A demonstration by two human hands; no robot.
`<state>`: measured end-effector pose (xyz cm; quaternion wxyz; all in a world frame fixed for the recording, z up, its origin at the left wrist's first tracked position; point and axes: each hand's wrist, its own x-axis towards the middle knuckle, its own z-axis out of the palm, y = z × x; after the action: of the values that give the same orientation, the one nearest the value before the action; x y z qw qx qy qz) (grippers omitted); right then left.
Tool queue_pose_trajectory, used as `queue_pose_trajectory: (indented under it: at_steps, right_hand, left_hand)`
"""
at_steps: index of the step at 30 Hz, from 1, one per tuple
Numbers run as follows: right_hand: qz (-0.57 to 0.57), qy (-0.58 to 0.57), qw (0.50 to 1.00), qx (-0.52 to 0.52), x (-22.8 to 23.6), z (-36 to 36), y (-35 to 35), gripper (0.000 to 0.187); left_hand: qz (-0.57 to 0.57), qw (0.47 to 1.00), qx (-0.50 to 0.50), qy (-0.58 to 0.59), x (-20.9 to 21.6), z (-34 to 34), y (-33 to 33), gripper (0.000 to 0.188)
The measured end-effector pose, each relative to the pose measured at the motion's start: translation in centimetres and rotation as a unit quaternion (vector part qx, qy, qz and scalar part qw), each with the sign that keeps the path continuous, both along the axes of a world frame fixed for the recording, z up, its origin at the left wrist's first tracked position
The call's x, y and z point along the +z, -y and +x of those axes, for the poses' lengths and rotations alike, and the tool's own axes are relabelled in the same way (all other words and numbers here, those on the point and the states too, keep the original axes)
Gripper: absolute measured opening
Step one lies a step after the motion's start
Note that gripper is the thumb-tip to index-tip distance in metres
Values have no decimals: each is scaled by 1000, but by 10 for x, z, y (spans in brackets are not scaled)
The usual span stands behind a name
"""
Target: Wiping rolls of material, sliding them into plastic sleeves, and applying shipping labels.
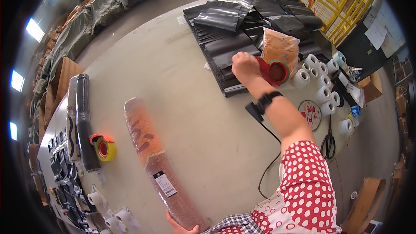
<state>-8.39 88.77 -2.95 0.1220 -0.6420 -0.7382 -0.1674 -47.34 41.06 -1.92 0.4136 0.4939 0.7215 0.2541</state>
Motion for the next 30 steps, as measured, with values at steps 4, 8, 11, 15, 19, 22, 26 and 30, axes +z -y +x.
queue_pose_trajectory:
  at_steps: [4, 8, 11, 15, 19, 22, 26, 30]
  right_hand:
    - [19, 41, 985, -167, 15, 51, 71, 35]
    - [-41, -16, 992, -118, -6, 90, 89, 40]
    - [17, -130, 990, -53, 22, 68, 154, 38]
    - [-99, -128, 980, -119, 22, 64, 253, 38]
    - [-35, -68, 995, -71, 66, 48, 213, 29]
    - [-7, -64, 995, 79, 50, 44, 112, 25]
    - [-15, 68, 992, 106, 4, 29, -15, 24]
    - [-90, 106, 987, 79, -13, 25, -59, 10]
  left_hand:
    - [-4, 999, -13, -49, -2, -2, 4, 135]
    - [-31, 999, 12, 2, 3, 8, -9, 136]
    - [-8, 1000, 3, -14, -2, -2, -2, 136]
    - [27, 999, 4, 26, -2, 6, -8, 136]
    - [1, 1000, -2, -3, 6, -5, -2, 132]
    - [1, 999, 10, 51, -5, -2, -4, 130]
    - [3, 996, 23, 80, 1, 3, -2, 129]
    - [-9, 999, -30, 29, 0, 1, -2, 130]
